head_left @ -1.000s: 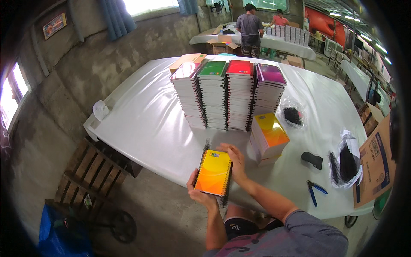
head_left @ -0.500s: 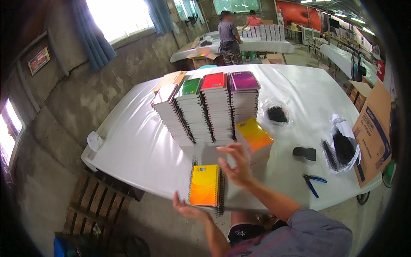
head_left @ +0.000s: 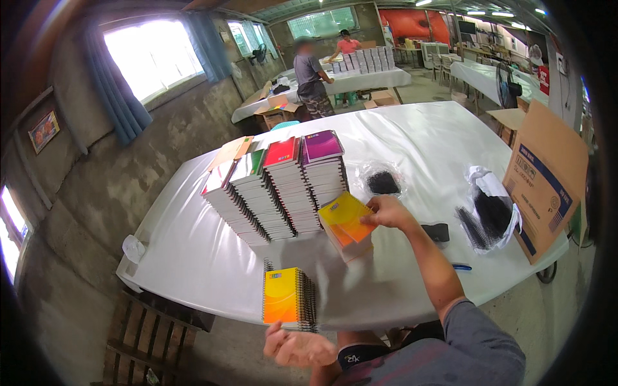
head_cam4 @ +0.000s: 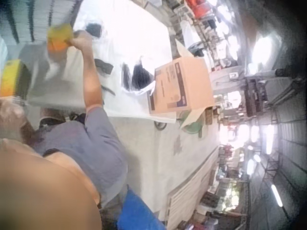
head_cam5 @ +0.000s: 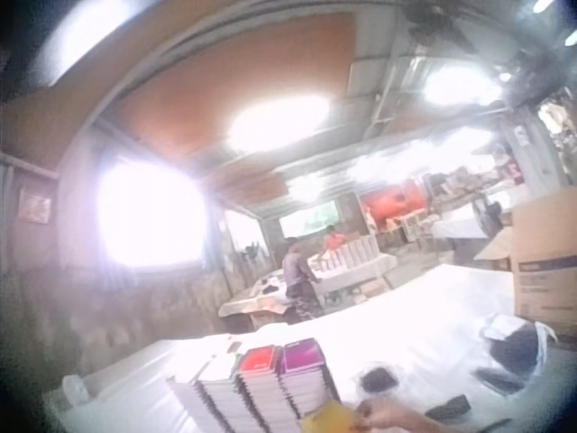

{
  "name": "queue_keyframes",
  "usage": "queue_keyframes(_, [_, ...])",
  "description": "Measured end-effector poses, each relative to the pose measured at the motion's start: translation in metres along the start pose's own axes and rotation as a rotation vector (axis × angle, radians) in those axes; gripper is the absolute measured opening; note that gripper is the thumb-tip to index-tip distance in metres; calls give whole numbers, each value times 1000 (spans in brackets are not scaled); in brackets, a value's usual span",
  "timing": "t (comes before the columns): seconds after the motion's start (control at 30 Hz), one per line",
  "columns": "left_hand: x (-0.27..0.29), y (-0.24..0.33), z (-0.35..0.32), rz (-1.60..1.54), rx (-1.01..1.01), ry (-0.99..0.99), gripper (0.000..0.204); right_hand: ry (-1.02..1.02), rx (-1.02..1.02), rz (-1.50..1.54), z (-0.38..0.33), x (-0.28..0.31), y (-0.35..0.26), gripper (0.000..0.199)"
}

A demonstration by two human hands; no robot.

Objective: The person attaches spiral bindings to notebooks using pliers. They pick up a notebook, align the binding, and use pliers to secure it, repeating the process for multiple notebooks.

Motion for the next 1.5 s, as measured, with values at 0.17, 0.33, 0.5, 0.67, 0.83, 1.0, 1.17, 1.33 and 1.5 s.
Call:
queue_keyframes(0.17, [-34,24,-13,-108,177,-356,42,239,154,97,-48,38,-36,27])
queue_keyframes(0.33, [-70,49,-46,-222,90,-740,44,187,374,-262,-122,44,-4,23])
queue_keyframes(0.5, [-97,52,-133,101,155,-1293,49,-7,240,-363,-167,8,67,32])
queue_keyframes(0.67, [-96,40,-180,113,130,-1182,54,95,199,-74,-160,80,116,39])
queue_keyframes(0.83, [-108,46,-187,88,202,-1029,56,482,-337,-812,-141,136,201,44])
queue_keyframes(1.0, [-109,47,-193,94,210,-955,48,257,-506,-770,-122,153,235,48])
queue_keyframes(1.17, [-103,46,-180,124,131,-897,40,242,-457,-598,-122,195,216,51])
queue_keyframes(1.33, [-105,40,-183,108,143,-907,40,358,-427,-671,-126,203,209,42])
queue_keyframes(1.5, [-106,41,-181,108,198,-913,38,370,-489,-663,-131,203,199,44])
Point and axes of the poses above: each hand's wrist, its own z-axis towards the middle knuckle, its own x-axis out of the back of the hand, y = z × x, the point moved 2 cm from there along z, towards the middle knuckle, and after that the axes turned 5 degrees about y, right-handed, at the moved point
